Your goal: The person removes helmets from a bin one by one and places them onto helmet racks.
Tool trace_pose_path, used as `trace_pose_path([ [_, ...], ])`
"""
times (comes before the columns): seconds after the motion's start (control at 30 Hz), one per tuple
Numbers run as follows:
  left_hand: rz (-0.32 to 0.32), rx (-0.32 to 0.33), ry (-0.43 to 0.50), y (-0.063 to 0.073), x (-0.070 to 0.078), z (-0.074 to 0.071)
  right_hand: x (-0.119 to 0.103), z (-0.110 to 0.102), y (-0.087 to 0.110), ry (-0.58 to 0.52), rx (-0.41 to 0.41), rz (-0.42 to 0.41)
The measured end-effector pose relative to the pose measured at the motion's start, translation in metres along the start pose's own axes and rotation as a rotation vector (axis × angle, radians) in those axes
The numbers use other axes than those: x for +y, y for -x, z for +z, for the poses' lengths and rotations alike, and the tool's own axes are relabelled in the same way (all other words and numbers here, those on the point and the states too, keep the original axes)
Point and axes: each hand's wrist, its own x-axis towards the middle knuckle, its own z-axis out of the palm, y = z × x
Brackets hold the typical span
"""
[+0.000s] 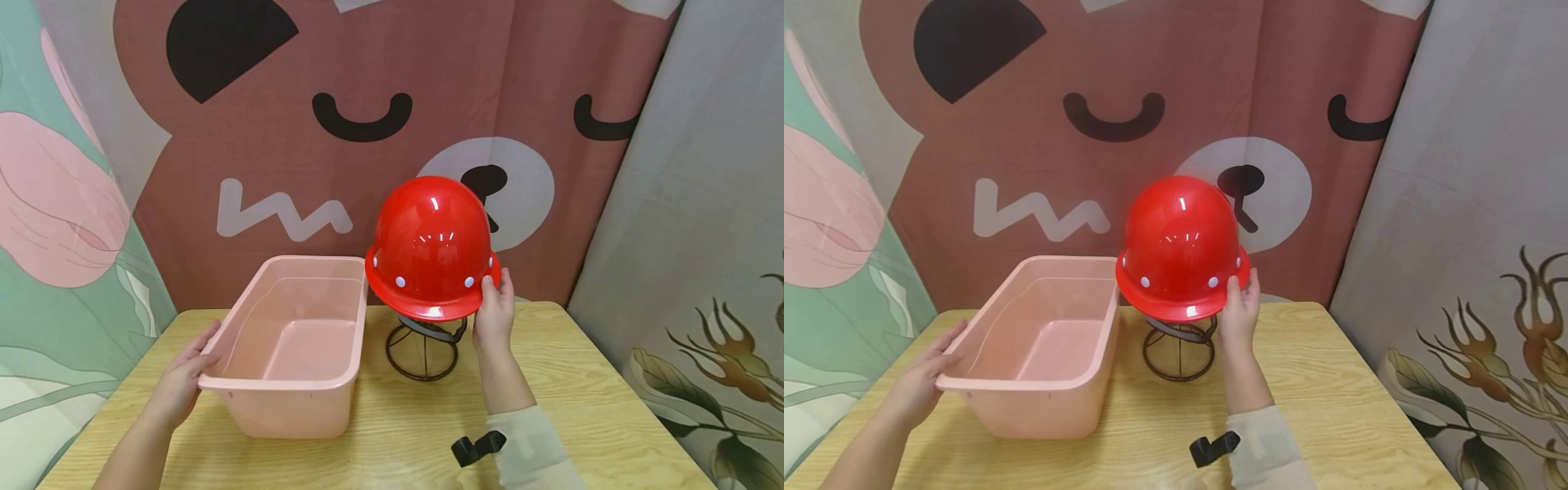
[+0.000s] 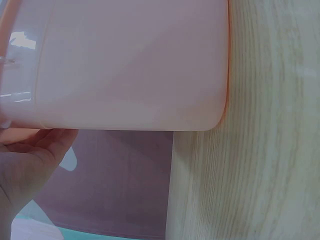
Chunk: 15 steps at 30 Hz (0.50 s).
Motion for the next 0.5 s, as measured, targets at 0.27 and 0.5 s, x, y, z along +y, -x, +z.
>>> trace_pose_path([
  [0.27,-0.028,-0.004,-0.017,-0.001,0.003,0.001,-0.001,-0.001,-0.001,0.015,0.008,0.01],
  [0.5,-0.049,-0.025,-0.051,-0.001,0.004,0.0,-0.005,-0.011,0.001,0.136,-0.027,0.01],
])
